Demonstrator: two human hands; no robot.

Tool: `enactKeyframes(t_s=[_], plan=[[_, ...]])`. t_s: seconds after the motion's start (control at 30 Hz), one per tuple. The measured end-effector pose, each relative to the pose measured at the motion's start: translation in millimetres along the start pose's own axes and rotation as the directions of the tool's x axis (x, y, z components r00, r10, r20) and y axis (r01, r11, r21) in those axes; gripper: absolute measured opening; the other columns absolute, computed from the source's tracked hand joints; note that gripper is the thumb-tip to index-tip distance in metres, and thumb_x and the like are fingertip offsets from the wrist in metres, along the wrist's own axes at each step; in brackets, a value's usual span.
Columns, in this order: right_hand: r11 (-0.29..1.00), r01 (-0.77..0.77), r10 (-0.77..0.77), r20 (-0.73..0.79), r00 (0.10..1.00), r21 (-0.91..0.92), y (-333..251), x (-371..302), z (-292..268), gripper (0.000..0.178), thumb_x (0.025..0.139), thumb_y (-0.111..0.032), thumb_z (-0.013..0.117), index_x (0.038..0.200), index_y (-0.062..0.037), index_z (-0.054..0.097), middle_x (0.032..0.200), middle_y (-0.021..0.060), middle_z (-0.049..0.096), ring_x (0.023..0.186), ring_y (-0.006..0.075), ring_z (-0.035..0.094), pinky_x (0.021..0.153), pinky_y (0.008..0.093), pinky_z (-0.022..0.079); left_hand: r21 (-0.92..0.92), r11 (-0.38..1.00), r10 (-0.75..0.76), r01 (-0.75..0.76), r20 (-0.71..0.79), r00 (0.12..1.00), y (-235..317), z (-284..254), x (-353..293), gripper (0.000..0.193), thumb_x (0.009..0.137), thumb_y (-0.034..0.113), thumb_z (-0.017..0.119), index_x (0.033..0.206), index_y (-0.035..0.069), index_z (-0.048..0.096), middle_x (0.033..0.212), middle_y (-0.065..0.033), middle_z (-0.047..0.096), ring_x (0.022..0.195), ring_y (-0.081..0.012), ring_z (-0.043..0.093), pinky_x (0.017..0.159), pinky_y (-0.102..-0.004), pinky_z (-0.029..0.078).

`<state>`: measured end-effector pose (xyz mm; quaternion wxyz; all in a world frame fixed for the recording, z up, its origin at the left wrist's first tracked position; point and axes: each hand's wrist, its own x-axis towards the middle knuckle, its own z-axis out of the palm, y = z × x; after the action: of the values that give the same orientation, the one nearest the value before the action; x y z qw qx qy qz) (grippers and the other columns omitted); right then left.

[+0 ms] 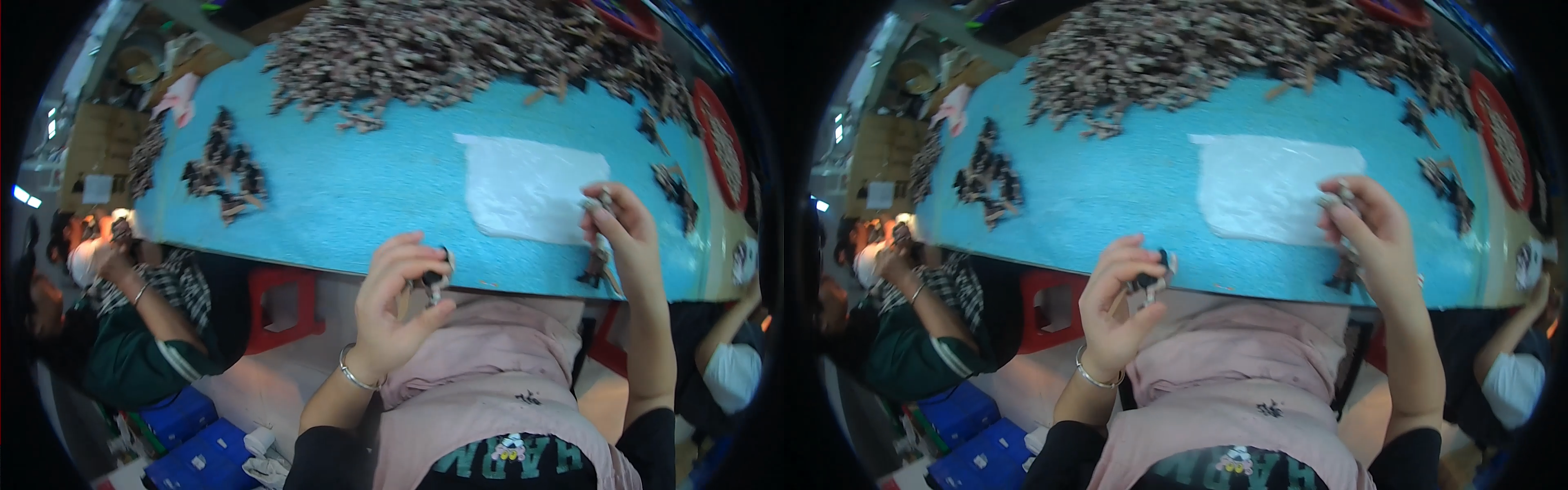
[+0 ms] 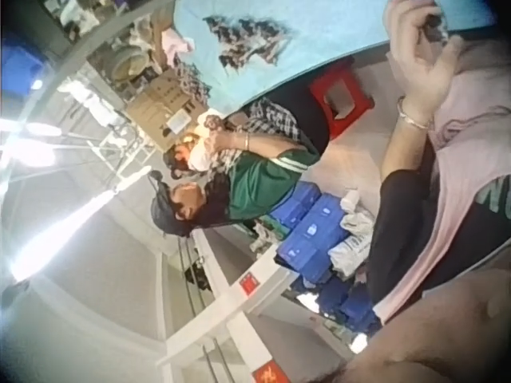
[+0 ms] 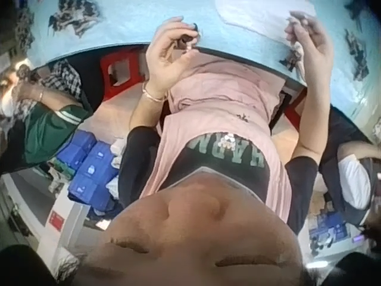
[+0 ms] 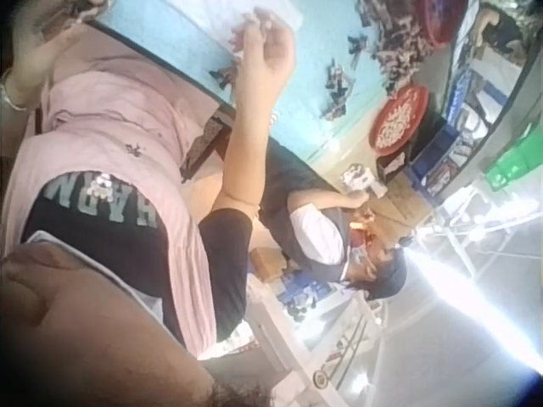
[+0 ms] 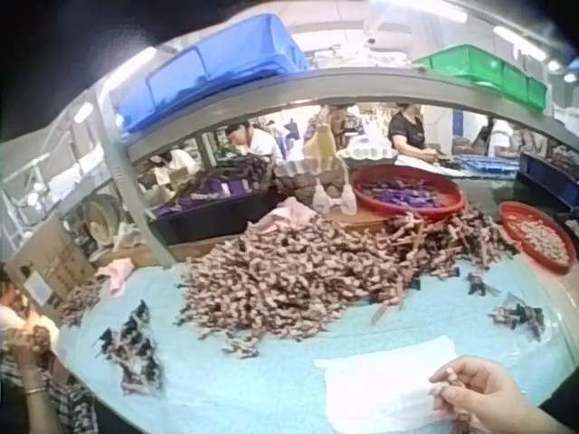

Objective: The person assembles toy figurines by attaching limbs and accessories by hand, lines them up on the table, applies glue to each figurine using a bottle, and attaches head pieces to them.

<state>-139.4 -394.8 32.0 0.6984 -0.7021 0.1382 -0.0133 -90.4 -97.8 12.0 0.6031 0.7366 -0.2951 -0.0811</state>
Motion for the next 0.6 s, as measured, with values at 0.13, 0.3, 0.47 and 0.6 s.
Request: enactKeyframes(t_s=[0.13, 0.3, 0.47, 0.6], plan=[[0.997, -0.041, 0.045, -0.067, 0.997, 0.064, 12, -9, -11, 0.023, 0.091, -0.011, 0.054, 0.111, -0.0003, 0.056, 0.080, 0.0034, 0.059, 0.067, 0.0072, 0.052, 0.061, 0.0204, 0.042, 0.525, 0.844, 0.161, 0.109, -0.443, 0.882, -24, -62, 28, 0.029, 0.072, 0.010, 0.074, 0.100, 0.006, 0.066, 0.123, -0.0118, 0.050, 0.097, -0.0221, 0.051, 0.081, -0.0310, 0.043], [0.983, -0.069, 0.081, -0.064, 0.995, 0.169, 0, -9, -5, 0.029, 0.097, -0.023, 0.044, 0.109, 0.0000, 0.057, 0.077, 0.0043, 0.058, 0.065, 0.0078, 0.052, 0.059, 0.0206, 0.041, 0.402, 0.845, 0.064, 0.354, -0.732, 0.678, -49, -158, 61, 0.028, 0.079, 0.017, 0.071, 0.103, 0.005, 0.064, 0.113, -0.0090, 0.056, 0.103, -0.0239, 0.050, 0.087, -0.0356, 0.041], [0.983, -0.064, 0.078, -0.075, 0.994, 0.174, -1, -6, 1, 0.030, 0.098, -0.024, 0.043, 0.108, 0.0002, 0.057, 0.076, 0.0045, 0.059, 0.064, 0.0083, 0.052, 0.059, 0.0203, 0.040, 0.676, 0.640, 0.184, 0.365, -0.596, 0.782, -86, -194, 62, 0.035, 0.078, 0.016, 0.070, 0.111, 0.006, 0.061, 0.120, -0.0138, 0.051, 0.115, -0.0304, 0.044, 0.100, -0.0430, 0.035], [0.983, -0.078, 0.092, -0.078, 0.993, 0.168, -1, -7, -3, 0.029, 0.098, -0.022, 0.043, 0.108, 0.0005, 0.057, 0.076, 0.0046, 0.059, 0.065, 0.0084, 0.052, 0.061, 0.0206, 0.041, 0.823, 0.446, 0.378, 0.351, -0.529, 0.760, -76, -164, 52, 0.051, 0.077, 0.016, 0.069, 0.123, 0.003, 0.052, 0.129, -0.0177, 0.047, 0.130, -0.0396, 0.031, 0.108, -0.0490, 0.024]])
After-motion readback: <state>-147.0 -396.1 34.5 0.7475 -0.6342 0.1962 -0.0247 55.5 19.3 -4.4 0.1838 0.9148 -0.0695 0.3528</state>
